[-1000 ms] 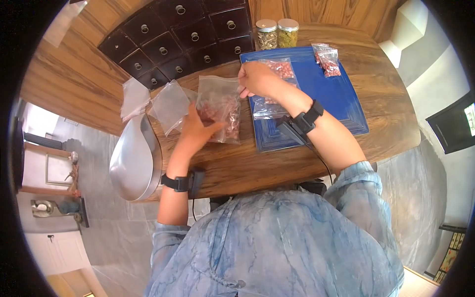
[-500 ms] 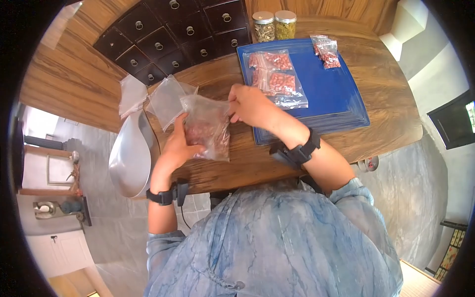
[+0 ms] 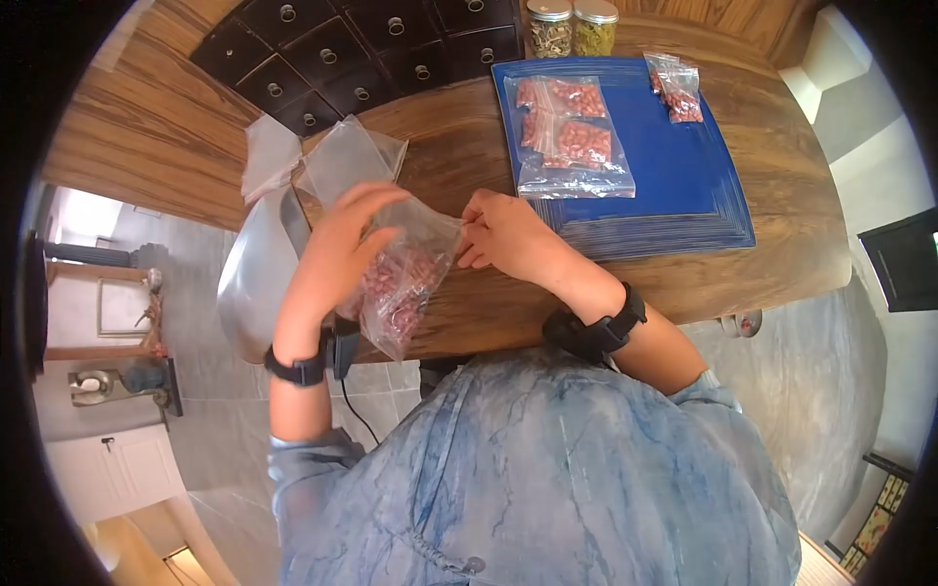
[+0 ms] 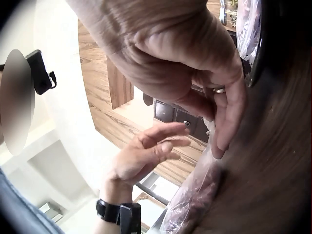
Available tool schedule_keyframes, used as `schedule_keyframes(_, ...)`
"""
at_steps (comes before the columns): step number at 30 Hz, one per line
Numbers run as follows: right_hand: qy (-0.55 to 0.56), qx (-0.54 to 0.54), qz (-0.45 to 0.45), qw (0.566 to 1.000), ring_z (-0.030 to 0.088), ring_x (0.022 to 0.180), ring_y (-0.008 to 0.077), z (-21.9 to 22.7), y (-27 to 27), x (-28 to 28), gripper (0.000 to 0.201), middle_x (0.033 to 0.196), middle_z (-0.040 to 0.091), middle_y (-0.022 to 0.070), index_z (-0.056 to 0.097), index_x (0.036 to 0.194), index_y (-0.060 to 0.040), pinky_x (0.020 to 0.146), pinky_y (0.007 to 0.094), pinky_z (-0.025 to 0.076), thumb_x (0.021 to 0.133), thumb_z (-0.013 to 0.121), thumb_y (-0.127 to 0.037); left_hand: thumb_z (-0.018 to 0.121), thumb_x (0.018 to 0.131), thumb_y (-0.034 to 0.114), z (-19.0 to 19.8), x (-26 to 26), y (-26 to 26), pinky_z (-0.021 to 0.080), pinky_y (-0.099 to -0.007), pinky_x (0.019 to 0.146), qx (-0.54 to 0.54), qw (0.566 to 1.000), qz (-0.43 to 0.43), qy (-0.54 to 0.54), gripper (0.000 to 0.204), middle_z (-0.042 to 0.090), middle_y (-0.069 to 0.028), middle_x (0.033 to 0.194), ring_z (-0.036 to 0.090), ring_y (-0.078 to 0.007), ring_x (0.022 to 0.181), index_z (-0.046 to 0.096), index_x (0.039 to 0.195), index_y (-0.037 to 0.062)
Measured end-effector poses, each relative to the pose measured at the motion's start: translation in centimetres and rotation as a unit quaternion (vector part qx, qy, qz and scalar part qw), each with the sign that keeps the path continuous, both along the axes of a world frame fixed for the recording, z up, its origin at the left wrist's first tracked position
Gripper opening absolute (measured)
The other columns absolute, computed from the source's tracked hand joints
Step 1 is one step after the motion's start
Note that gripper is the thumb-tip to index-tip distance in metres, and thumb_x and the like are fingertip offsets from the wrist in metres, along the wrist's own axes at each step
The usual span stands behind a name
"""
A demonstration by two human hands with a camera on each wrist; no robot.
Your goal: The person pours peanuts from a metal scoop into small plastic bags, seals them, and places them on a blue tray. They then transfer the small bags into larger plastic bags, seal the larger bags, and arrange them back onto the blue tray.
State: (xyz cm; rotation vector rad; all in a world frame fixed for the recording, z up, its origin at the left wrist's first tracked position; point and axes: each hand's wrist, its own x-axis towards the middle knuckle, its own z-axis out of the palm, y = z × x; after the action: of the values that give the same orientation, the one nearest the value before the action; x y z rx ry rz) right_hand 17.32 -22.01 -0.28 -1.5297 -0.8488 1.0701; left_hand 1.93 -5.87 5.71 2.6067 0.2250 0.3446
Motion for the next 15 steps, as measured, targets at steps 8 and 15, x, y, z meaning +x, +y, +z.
schedule_keyframes(8, 0.035, 0.004, -0.023, 0.999, 0.068, 0.077, 0.0232, -0.3, -0.6, -0.6, 0.013, 0.086, 0.064, 0.0179, 0.048, 0.099, 0.0071, 0.064, 0.0295, 0.056, 0.093, 0.046, -0.004, 0.065, 0.080, 0.013, -1.9, 7.6, 2.2, 0.045, -0.0307, 0.076, -0.131, 0.940, -0.185, 0.253, 0.016, 0.065, -0.0081, 0.089, 0.057, -0.0174, 0.078, 0.065, 0.091, 0.0014)
schedule_keyframes(15, 0.066, -0.019, -0.036, 0.997, 0.068, 0.077, 0.0253, 0.0, -0.4, -0.7, 0.013, 0.090, 0.063, 0.0204, 0.048, 0.102, 0.0073, 0.065, 0.0317, 0.057, 0.094, 0.045, -0.003, 0.064, 0.082, 0.015, -2.7, 7.2, 2.6, 0.045, -0.0312, 0.074, -0.158, 0.944, -0.177, 0.228, 0.015, 0.065, -0.0073, 0.083, 0.058, -0.0166, 0.079, 0.064, 0.087, 0.0003)
